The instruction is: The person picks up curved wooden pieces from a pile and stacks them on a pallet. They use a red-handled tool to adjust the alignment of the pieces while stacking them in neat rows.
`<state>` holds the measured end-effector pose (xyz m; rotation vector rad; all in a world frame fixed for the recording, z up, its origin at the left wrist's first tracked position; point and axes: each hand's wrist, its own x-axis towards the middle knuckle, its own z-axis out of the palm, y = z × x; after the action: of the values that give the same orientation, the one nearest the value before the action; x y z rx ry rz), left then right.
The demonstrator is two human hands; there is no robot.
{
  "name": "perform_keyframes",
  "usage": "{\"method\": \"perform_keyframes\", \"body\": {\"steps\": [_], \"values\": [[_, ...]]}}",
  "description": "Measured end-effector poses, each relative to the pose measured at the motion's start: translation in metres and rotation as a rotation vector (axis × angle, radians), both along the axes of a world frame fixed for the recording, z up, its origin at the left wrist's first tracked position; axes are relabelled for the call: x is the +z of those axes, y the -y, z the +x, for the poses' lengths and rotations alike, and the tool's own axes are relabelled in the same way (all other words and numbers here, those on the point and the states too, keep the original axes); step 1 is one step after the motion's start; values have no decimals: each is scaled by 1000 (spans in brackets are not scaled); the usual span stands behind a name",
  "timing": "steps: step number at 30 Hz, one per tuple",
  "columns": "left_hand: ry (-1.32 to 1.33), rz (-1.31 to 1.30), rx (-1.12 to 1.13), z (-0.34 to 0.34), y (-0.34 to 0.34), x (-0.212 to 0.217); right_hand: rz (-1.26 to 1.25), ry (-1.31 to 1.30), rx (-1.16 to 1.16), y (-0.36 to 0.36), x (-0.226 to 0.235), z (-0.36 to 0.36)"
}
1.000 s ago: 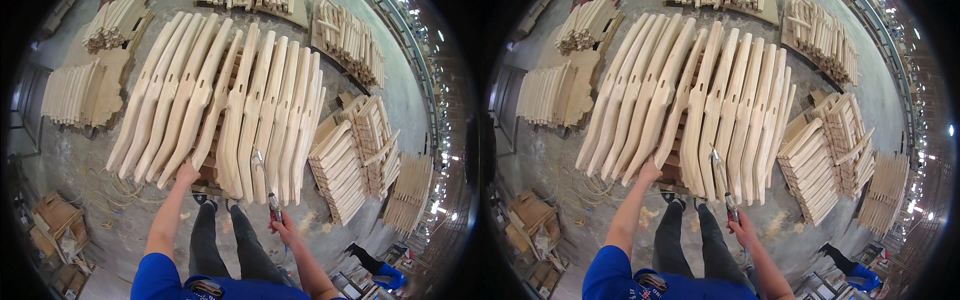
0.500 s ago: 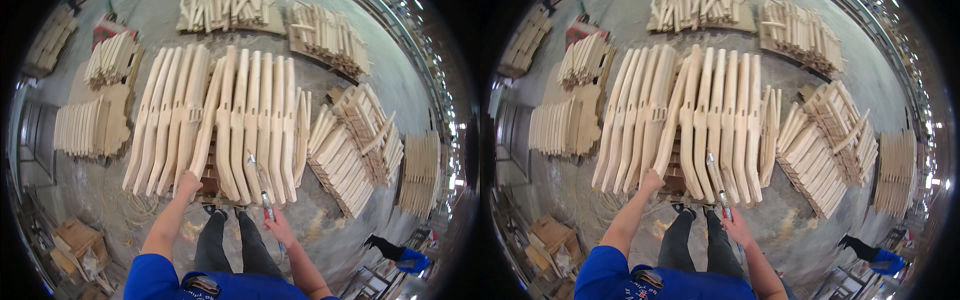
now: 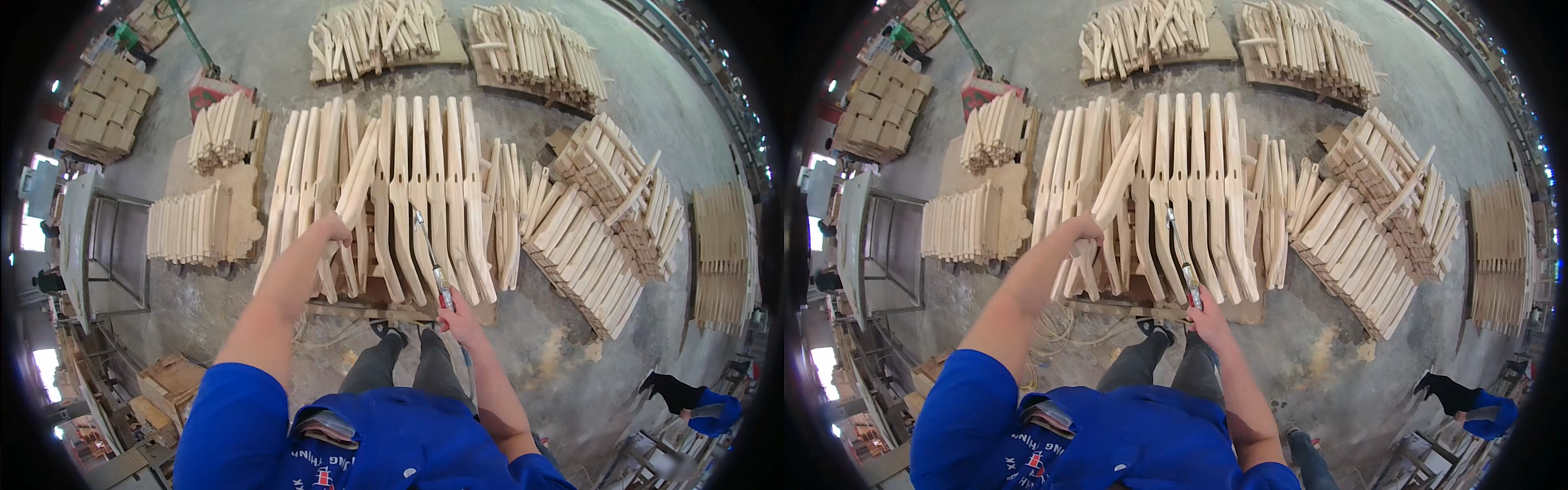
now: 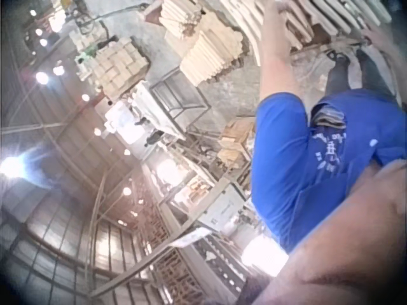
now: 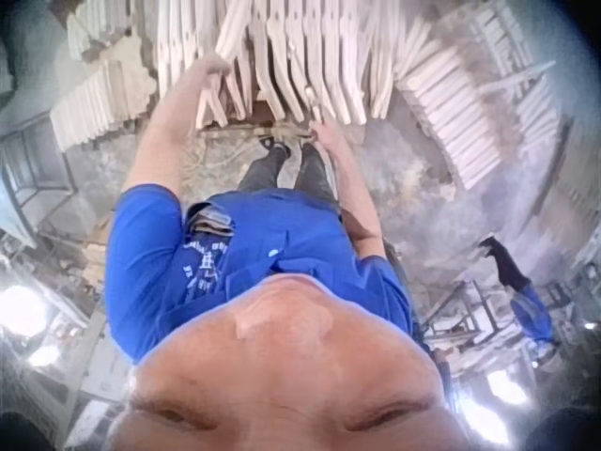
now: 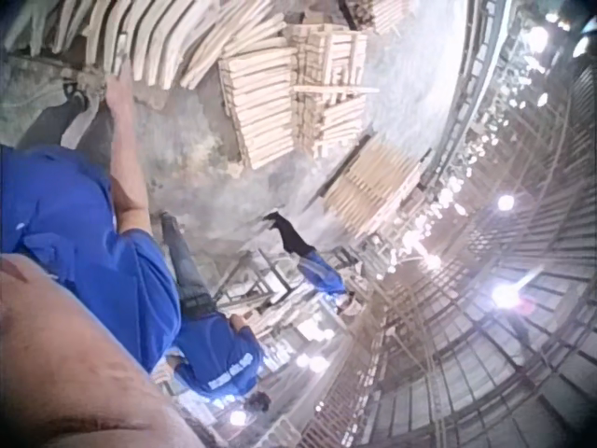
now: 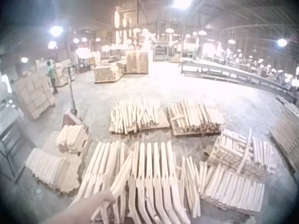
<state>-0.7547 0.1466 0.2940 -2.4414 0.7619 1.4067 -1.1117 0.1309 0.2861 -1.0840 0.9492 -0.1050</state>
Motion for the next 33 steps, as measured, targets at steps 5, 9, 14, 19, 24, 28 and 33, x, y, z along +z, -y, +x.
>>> {"method": "perform_keyframes", "body": {"steps": [5, 9, 14, 19, 24, 28, 33], "values": [[-702, -119, 608, -14, -42, 62, 47, 42, -32, 18, 7, -29], [-1291, -432, 1141, -79, -125, 56, 98, 25, -40, 41, 12, -55], [-1327, -613, 1369, -143, -208, 24, 42, -25, 353, 58, 12, -14], [-1461, -892, 1326, -170, -183, 5, -127, -202, 403, 119, 24, 29], [-1535, -915, 1374, -167, -175, 15, -189, -248, 594, 135, 42, 55], [-1605, -915, 1351, -164, -167, 20, -218, -289, 665, 136, 51, 61], [-1633, -905, 1332, -155, -168, 24, -202, -209, 682, 132, 62, 74]]}}
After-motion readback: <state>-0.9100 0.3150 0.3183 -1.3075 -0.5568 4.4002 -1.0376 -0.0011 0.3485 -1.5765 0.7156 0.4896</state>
